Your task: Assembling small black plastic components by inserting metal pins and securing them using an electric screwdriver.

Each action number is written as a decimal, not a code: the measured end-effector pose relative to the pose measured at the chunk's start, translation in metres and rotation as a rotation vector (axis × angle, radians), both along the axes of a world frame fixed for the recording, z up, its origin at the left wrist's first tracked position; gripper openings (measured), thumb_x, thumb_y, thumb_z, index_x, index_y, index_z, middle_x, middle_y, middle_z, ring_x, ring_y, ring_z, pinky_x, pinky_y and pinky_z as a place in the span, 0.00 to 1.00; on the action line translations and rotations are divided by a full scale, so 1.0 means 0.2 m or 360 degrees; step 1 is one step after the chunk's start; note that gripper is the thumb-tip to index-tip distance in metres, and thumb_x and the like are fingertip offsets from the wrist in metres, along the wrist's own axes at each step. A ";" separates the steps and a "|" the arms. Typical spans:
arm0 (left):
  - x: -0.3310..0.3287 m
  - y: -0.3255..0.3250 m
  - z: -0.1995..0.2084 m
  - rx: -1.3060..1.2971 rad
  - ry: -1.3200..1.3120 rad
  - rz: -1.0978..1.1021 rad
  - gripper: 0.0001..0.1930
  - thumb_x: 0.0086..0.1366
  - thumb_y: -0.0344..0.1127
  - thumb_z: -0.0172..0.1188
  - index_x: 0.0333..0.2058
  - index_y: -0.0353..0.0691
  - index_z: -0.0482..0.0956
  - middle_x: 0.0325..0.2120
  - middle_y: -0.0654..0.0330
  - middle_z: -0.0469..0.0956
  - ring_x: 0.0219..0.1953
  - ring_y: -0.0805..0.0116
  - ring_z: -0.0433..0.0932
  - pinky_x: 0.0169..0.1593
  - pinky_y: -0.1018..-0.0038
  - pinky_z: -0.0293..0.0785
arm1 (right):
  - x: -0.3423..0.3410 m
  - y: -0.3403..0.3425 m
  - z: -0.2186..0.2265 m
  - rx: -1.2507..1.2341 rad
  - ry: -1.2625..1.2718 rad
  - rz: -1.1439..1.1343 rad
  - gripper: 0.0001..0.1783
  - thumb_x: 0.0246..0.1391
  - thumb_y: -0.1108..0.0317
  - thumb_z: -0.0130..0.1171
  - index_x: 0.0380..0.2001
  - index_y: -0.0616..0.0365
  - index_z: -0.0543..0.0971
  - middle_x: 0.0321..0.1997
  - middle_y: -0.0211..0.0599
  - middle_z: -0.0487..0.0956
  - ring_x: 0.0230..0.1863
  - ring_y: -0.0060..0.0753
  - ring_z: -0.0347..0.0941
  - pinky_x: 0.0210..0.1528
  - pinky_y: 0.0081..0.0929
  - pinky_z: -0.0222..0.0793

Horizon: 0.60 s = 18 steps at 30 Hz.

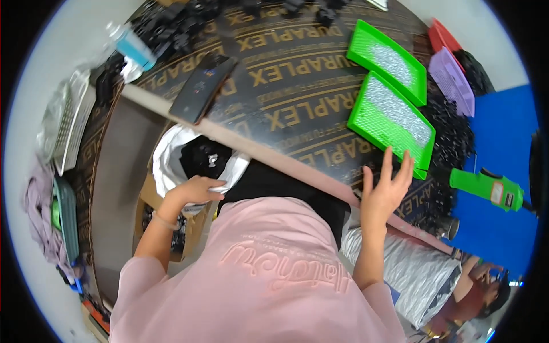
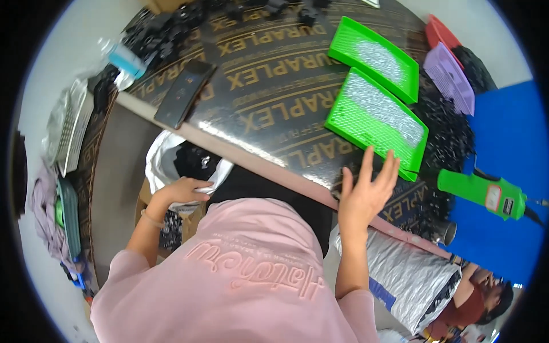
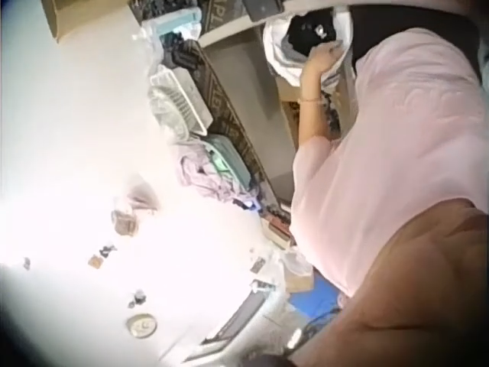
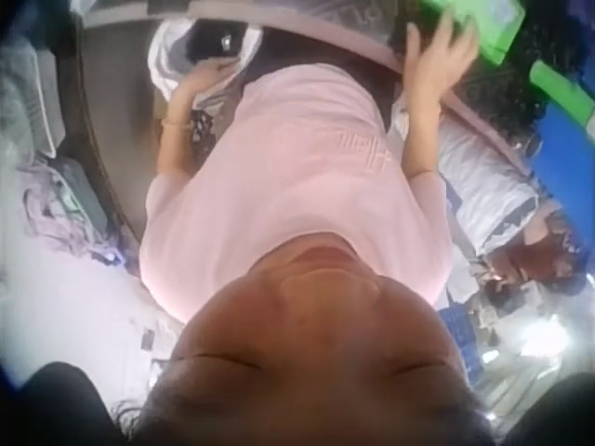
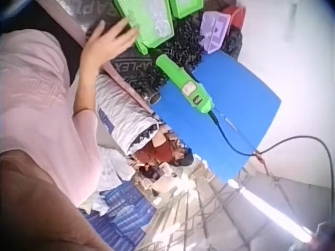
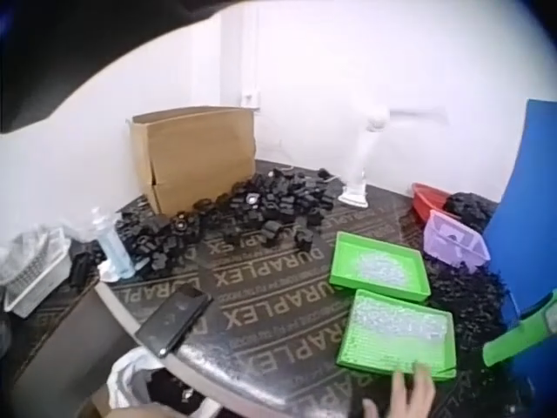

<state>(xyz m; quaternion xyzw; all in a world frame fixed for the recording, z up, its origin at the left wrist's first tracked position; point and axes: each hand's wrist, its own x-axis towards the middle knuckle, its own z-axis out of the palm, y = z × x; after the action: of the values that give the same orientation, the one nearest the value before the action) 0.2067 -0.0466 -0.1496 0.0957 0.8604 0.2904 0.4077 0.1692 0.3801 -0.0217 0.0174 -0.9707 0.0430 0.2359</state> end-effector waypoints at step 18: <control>-0.12 -0.35 0.98 0.0212 0.0099 0.0193 0.15 0.61 0.41 0.70 0.42 0.39 0.88 0.35 0.54 0.87 0.38 0.64 0.84 0.46 0.70 0.78 | -0.04 -1.05 -0.17 -0.0341 -0.0058 0.2141 0.17 0.50 0.67 0.58 0.45 0.52 0.80 0.54 0.42 0.74 0.58 0.41 0.69 0.54 0.36 0.68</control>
<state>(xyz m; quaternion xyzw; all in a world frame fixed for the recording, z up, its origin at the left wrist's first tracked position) 0.1833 -0.1166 0.0460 0.0795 0.8556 0.3681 0.3551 0.1607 0.1697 -0.0552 0.5930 -0.7429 0.2764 0.1421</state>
